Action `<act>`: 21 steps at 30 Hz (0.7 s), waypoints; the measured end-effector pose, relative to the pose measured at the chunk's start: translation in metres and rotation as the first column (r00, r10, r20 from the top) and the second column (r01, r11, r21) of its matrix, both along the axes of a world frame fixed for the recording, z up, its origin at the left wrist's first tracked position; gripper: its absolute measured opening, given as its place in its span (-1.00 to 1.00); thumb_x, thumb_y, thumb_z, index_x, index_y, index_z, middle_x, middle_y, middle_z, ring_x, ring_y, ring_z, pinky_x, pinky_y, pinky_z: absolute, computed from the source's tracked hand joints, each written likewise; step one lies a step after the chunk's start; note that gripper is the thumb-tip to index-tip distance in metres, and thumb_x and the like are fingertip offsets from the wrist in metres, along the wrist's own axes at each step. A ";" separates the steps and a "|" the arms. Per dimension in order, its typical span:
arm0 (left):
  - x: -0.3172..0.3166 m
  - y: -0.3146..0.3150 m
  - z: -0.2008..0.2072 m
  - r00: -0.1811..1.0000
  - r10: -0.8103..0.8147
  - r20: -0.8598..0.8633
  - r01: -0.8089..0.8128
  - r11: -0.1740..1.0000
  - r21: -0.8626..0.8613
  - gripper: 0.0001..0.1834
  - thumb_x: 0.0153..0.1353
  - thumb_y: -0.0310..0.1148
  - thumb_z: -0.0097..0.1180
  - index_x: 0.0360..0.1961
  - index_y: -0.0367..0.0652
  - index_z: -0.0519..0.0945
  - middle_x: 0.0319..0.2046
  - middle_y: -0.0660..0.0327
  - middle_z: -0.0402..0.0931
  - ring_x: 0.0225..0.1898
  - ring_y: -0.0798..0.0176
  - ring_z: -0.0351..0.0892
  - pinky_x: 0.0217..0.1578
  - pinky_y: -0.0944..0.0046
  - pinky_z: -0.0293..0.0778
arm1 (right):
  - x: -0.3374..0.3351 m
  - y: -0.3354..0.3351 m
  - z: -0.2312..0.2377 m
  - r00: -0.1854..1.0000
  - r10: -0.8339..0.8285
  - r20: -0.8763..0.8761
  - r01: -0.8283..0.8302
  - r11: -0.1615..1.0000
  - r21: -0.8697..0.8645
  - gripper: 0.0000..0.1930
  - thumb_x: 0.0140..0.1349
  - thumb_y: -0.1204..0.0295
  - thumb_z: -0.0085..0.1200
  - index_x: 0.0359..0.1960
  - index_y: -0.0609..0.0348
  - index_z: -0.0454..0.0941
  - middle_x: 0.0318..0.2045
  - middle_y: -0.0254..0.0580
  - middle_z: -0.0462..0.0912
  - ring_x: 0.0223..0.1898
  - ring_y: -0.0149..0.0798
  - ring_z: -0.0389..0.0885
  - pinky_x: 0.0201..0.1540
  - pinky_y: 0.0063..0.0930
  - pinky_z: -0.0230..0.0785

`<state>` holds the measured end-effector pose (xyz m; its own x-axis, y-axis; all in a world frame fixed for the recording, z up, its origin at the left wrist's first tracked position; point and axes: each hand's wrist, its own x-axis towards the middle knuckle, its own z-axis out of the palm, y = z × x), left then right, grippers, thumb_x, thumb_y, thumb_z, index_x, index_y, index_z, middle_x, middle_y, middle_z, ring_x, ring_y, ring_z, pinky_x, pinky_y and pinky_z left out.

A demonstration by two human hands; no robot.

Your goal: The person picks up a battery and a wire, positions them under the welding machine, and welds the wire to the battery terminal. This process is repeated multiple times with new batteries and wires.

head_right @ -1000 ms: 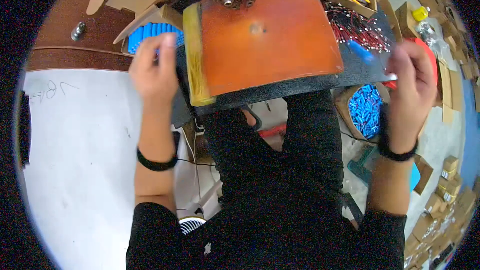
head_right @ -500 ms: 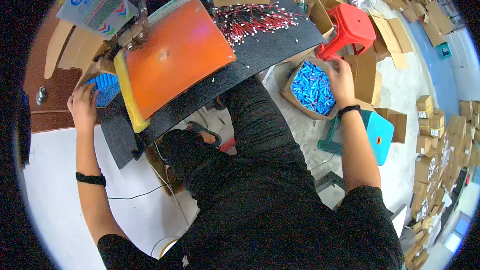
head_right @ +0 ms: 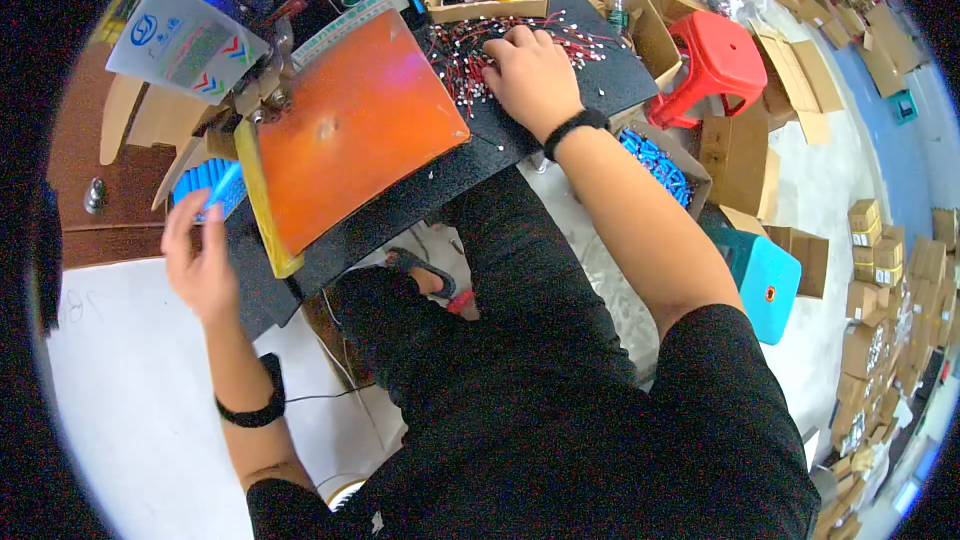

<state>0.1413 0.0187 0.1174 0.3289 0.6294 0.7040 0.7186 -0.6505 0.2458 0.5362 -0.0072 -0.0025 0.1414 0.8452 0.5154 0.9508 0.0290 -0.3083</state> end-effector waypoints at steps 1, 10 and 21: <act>0.021 -0.006 -0.002 0.998 -0.052 -0.036 0.051 0.998 -0.042 -0.80 0.11 -0.43 0.29 -0.20 -0.13 0.66 -0.16 0.20 0.63 -0.04 0.17 0.54 0.06 0.20 0.31 | 0.001 0.004 -0.004 0.998 -0.031 0.058 0.035 0.998 -0.059 -0.81 0.13 0.33 0.14 -0.23 0.03 0.65 -0.22 -0.17 0.57 -0.11 -0.05 0.52 -0.03 -0.19 0.40; 0.075 -0.009 -0.023 0.962 -0.134 -0.238 0.045 0.938 -0.345 -0.68 0.13 -0.38 0.17 -0.05 -0.07 0.61 -0.21 0.23 0.51 -0.08 0.20 0.48 0.02 0.15 0.15 | 0.014 0.027 0.020 0.963 0.214 -0.164 -0.179 0.962 0.205 -0.85 0.17 0.42 0.15 -0.29 0.21 0.57 -0.26 -0.05 0.62 -0.12 0.00 0.55 -0.05 -0.25 0.40; 0.076 -0.011 -0.025 0.983 -0.105 -0.154 0.041 0.929 -0.369 -0.72 0.15 -0.35 0.15 -0.08 -0.05 0.62 -0.20 0.23 0.52 -0.06 0.15 0.48 0.06 0.12 0.19 | 0.013 -0.012 -0.004 0.999 0.027 0.040 -0.022 0.992 -0.128 -0.78 0.11 0.28 0.18 -0.33 0.17 0.57 -0.28 0.02 0.56 -0.15 0.03 0.55 -0.06 -0.13 0.43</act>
<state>0.2169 0.0076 0.0922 0.4769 0.8006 0.3627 0.7237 -0.5919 0.3549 0.5488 -0.0192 -0.0070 0.1001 0.9072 0.4086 0.9625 0.0157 -0.2708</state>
